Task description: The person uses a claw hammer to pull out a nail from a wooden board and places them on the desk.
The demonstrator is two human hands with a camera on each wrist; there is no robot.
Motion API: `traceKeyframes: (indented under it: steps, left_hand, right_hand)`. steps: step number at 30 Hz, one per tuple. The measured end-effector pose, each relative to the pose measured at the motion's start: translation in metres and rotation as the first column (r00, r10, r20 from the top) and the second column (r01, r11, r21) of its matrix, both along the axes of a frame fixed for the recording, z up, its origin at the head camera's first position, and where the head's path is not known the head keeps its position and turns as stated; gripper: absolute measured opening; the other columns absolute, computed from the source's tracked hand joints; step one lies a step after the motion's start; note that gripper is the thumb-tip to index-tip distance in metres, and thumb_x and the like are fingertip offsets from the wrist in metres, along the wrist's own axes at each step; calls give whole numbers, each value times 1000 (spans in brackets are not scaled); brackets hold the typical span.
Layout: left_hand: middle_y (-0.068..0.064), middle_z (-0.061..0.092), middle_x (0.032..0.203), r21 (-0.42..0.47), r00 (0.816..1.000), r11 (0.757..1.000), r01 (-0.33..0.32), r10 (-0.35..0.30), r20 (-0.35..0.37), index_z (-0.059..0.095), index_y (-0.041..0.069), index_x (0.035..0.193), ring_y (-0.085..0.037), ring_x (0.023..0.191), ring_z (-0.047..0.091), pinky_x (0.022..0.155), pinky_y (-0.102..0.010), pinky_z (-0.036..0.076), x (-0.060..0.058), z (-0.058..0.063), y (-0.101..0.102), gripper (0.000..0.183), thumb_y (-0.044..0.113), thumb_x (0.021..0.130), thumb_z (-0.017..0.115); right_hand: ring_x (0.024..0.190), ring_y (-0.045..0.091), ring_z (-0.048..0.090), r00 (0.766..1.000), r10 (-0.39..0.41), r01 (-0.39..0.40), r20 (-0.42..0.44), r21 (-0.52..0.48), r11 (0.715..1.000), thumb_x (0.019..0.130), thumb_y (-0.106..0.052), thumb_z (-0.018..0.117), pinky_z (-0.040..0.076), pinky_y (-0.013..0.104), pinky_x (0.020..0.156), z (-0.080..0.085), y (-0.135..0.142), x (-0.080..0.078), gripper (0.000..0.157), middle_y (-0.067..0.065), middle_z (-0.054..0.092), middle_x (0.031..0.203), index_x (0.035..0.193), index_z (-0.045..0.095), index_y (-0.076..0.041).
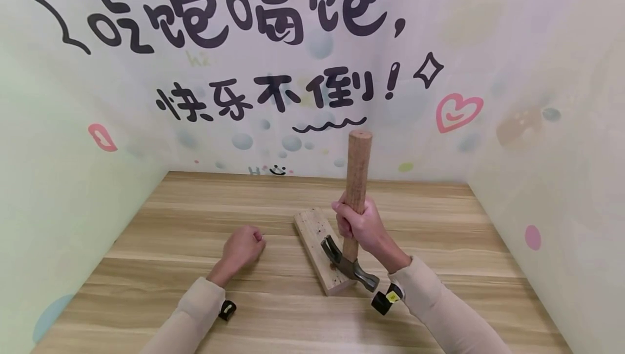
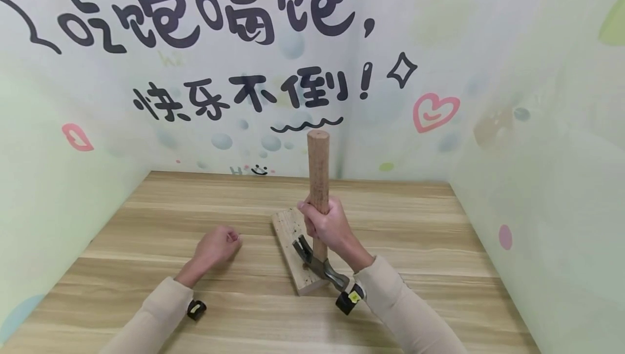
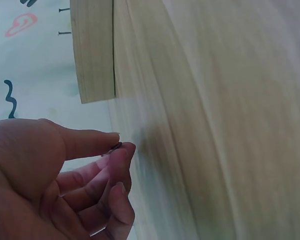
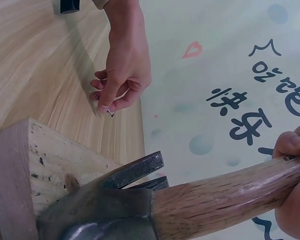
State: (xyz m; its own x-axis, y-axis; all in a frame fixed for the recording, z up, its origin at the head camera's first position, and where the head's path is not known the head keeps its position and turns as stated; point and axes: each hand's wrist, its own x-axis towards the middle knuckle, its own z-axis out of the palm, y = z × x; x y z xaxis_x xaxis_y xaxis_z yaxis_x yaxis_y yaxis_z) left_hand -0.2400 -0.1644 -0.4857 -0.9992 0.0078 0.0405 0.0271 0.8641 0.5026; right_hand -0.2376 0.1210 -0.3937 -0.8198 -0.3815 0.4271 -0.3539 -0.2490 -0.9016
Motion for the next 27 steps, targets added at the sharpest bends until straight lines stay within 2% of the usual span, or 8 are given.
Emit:
traceKeyframes:
  steps: [10,27]
  left_hand:
    - [-4,62,72,2,1000,1000,-12,12,-2,64,7,75,-19,64,55,56,-35,46,1,-2,-6,13,12,85,70]
    - [-1,57,68,1,997,999,-43,43,57,61,9,75,-18,60,53,51,-31,39,-1,-4,-5,17,16,90,67]
  right_hand:
    - [37,14,36,1000,-17,18,-13,30,999,96,-4,52,32,30,35,0,-1,-1,27,7,38,48,75,40,7]
    - [36,21,33,999,-2,3,-40,33,999,96,-3,52,30,32,34,1,0,0,26,12,36,48,74,42,6]
